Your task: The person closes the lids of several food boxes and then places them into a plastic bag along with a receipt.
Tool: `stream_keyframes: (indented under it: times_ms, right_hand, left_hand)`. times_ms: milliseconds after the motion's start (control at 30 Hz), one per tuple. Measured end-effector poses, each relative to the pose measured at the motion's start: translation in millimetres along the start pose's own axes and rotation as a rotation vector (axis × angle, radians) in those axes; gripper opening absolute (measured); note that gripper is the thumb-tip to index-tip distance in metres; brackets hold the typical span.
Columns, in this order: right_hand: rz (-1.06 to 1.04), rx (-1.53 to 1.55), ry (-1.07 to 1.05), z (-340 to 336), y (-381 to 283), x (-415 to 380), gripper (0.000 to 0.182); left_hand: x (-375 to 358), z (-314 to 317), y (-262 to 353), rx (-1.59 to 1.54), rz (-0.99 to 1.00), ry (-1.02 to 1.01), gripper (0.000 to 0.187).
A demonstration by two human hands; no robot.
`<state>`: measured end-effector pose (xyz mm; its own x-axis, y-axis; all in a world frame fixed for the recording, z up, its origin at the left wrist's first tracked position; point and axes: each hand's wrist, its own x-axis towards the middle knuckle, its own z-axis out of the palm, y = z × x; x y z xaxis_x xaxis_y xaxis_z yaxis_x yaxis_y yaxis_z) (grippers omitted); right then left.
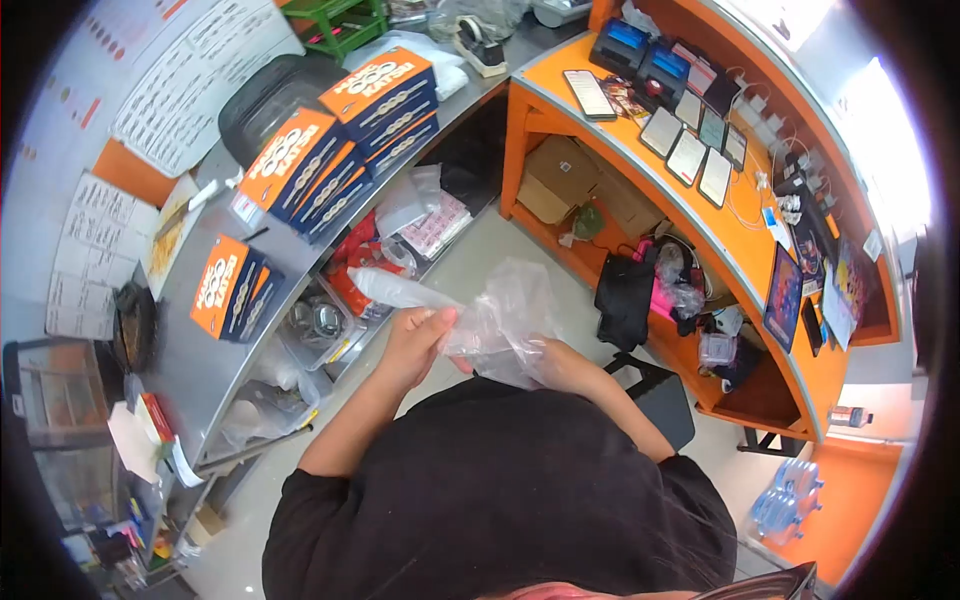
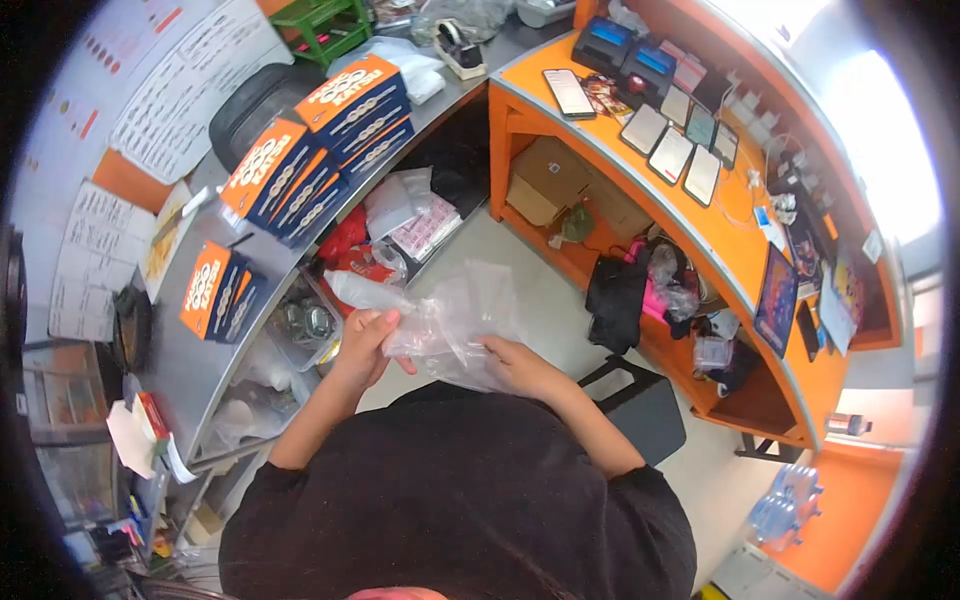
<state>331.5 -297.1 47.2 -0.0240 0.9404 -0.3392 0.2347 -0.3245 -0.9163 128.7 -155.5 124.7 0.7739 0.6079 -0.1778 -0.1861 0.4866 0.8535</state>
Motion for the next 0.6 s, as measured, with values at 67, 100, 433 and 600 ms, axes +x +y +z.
stream_keyframes:
  times_ms: [67, 100, 433, 600]
  right_hand:
    - [-0.256, -0.144, 0.033, 16, 21, 5, 0.051]
    - [-0.228, -0.260, 0.094, 21, 11, -1, 0.053]
    - [-0.139, -0.230, 0.196, 6, -35, -20, 0.057]
    - [-0.451, -0.335, 0.179, -37, 6, 1, 0.055]
  left_hand:
    - [-23, -4, -7, -0.025, 0.021, 0.019, 0.038]
    - [-32, -8, -12, -0.043, 0.036, 0.019, 0.039]
    - [-46, 12, -13, -0.095, 0.002, -0.037, 0.045]
    - [3, 43, 7, -0.068, -0.010, -0.130, 0.046]
